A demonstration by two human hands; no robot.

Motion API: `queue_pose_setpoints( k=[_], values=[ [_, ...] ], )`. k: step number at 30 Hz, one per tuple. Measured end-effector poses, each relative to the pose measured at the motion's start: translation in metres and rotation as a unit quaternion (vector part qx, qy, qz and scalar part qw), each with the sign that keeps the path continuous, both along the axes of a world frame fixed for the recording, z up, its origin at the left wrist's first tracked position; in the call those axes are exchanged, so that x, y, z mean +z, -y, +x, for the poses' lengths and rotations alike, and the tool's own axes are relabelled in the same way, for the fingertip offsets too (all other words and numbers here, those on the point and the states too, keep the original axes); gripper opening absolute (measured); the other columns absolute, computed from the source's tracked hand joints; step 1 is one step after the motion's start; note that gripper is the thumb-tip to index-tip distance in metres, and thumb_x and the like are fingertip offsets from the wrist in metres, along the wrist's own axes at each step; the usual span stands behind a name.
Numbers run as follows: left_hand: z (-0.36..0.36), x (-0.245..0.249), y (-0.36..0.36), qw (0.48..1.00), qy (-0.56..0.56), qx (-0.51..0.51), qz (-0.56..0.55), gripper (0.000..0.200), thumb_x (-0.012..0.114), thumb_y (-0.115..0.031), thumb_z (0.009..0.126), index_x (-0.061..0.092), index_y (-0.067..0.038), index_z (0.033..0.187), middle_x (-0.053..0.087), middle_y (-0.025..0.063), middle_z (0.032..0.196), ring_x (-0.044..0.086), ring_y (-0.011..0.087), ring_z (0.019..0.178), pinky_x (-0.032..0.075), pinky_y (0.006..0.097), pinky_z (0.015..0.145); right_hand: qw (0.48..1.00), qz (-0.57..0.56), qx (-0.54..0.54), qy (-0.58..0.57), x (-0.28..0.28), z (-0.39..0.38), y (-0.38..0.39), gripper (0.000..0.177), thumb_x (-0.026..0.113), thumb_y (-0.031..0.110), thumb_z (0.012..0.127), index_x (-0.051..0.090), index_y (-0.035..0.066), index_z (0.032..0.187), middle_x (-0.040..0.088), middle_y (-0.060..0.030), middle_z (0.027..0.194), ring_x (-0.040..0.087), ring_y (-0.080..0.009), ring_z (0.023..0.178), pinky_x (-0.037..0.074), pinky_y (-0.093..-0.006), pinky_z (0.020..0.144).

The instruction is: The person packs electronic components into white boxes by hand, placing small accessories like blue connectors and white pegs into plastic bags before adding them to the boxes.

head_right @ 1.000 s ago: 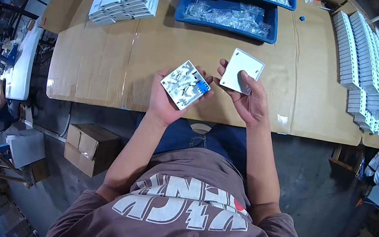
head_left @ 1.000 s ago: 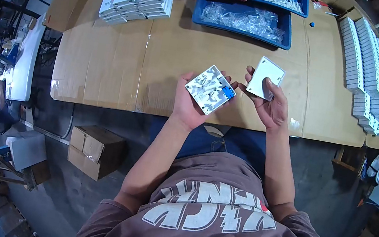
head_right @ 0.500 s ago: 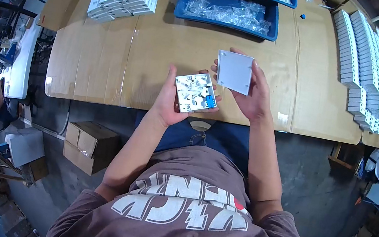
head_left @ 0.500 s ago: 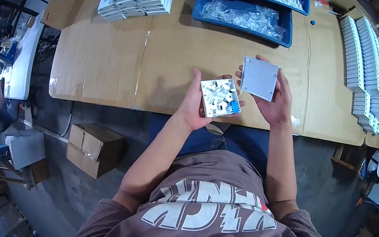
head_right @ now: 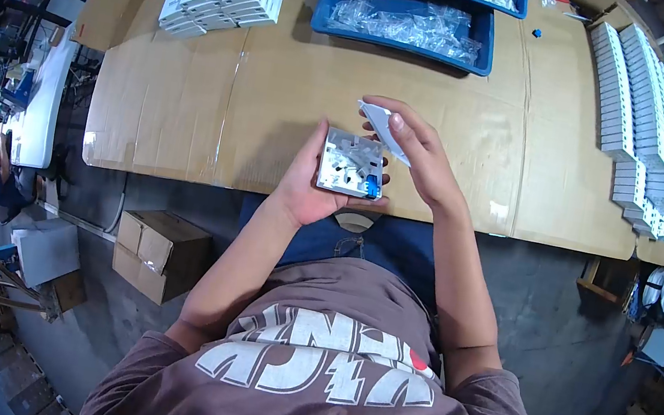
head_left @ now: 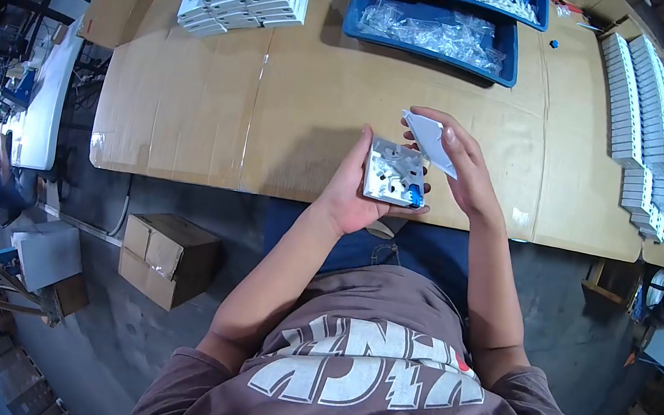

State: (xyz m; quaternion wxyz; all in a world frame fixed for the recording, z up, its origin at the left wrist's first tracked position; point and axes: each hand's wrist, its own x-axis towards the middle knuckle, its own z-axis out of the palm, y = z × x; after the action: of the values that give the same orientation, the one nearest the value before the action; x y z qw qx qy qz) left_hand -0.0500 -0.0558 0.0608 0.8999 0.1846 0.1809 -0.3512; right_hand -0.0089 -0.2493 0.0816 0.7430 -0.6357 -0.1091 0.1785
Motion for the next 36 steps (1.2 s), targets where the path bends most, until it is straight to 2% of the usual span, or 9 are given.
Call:
queue_pose_setpoints(
  k=[1,4,10,20,22,24,27,33,36],
  values=[
    [-0.001,-0.001,0.000,1.000,0.001,-0.001,-0.001,0.079,0.029,-0.071,0.102,0.049,-0.004,0.140,0.063,0.0219,0.126,0.064,0.0438,0.115,0.052,0.0683,0.097,1.000,-0.003,0.002,0.001,-0.001,-0.001,0.000,0.061,0.050,0.051,0.105,0.058,0.002,0.140,0.064,-0.0155,0.132,0.064,-0.0246,0.118,0.048,-0.0393,0.105],
    [-0.001,-0.007,0.000,1.000,-0.003,-0.002,0.007,0.083,0.032,-0.072,0.102,0.048,-0.002,0.144,0.061,0.0234,0.132,0.061,0.0445,0.121,0.047,0.0720,0.101,1.000,-0.020,0.005,0.008,-0.001,-0.001,-0.001,0.059,0.050,0.050,0.105,0.059,0.002,0.140,0.064,-0.0145,0.132,0.063,-0.0243,0.118,0.047,-0.0391,0.106],
    [-0.001,-0.012,0.000,1.000,0.009,-0.001,-0.028,0.082,0.034,-0.073,0.100,0.048,-0.005,0.144,0.062,0.0229,0.130,0.062,0.0437,0.118,0.048,0.0716,0.100,0.999,-0.033,0.022,0.025,-0.001,-0.002,-0.003,0.055,0.053,0.046,0.105,0.060,0.002,0.139,0.064,-0.0121,0.134,0.062,-0.0233,0.121,0.046,-0.0386,0.108],
    [-0.002,-0.020,0.000,1.000,-0.001,0.006,-0.030,0.079,0.024,-0.071,0.103,0.046,-0.008,0.145,0.061,0.0217,0.132,0.063,0.0421,0.118,0.048,0.0724,0.100,0.995,-0.073,0.066,-0.002,-0.001,-0.005,-0.008,0.049,0.057,0.037,0.104,0.059,0.005,0.141,0.063,-0.0092,0.135,0.060,-0.0182,0.124,0.046,-0.0335,0.105],
    [-0.001,-0.021,-0.001,0.999,0.002,0.005,-0.051,0.077,0.024,-0.070,0.103,0.046,-0.009,0.146,0.059,0.0206,0.135,0.062,0.0410,0.120,0.048,0.0722,0.101,0.994,-0.097,0.057,0.013,-0.001,-0.007,-0.010,0.046,0.060,0.033,0.104,0.060,0.005,0.141,0.066,-0.0081,0.130,0.061,-0.0169,0.118,0.047,-0.0321,0.101],
    [-0.001,-0.017,-0.001,1.000,0.004,0.009,-0.024,0.074,0.027,-0.069,0.104,0.045,-0.011,0.147,0.056,0.0185,0.140,0.060,0.0401,0.124,0.047,0.0719,0.102,0.994,-0.095,0.043,0.018,-0.006,-0.008,-0.014,0.044,0.063,0.031,0.103,0.061,0.006,0.139,0.068,-0.0059,0.123,0.062,-0.0143,0.110,0.049,-0.0311,0.097],
    [-0.003,-0.017,0.000,0.999,0.020,0.011,-0.039,0.073,0.030,-0.068,0.103,0.045,-0.012,0.148,0.055,0.0173,0.142,0.059,0.0405,0.125,0.046,0.0715,0.103,0.992,-0.100,0.033,0.067,-0.010,-0.008,-0.018,0.043,0.065,0.031,0.102,0.063,0.003,0.135,0.069,-0.0077,0.121,0.064,-0.0149,0.106,0.050,-0.0324,0.097],
    [-0.006,-0.034,-0.001,0.995,0.033,0.017,-0.088,0.073,0.034,-0.069,0.102,0.045,-0.013,0.148,0.056,0.0170,0.142,0.059,0.0406,0.126,0.047,0.0695,0.105,0.992,-0.109,0.049,0.042,-0.004,-0.002,-0.014,0.039,0.066,0.031,0.101,0.068,0.003,0.128,0.073,-0.0074,0.110,0.065,-0.0142,0.101,0.052,-0.0319,0.092],
    [-0.006,-0.039,-0.001,0.992,0.034,0.027,-0.118,0.074,0.036,-0.068,0.102,0.045,-0.012,0.148,0.057,0.0179,0.140,0.061,0.0405,0.124,0.048,0.0674,0.105,0.987,-0.140,0.080,0.012,-0.004,0.001,-0.010,0.045,0.061,0.037,0.103,0.066,0.004,0.132,0.071,-0.0067,0.119,0.064,-0.0137,0.106,0.051,-0.0283,0.089]
  ],
)
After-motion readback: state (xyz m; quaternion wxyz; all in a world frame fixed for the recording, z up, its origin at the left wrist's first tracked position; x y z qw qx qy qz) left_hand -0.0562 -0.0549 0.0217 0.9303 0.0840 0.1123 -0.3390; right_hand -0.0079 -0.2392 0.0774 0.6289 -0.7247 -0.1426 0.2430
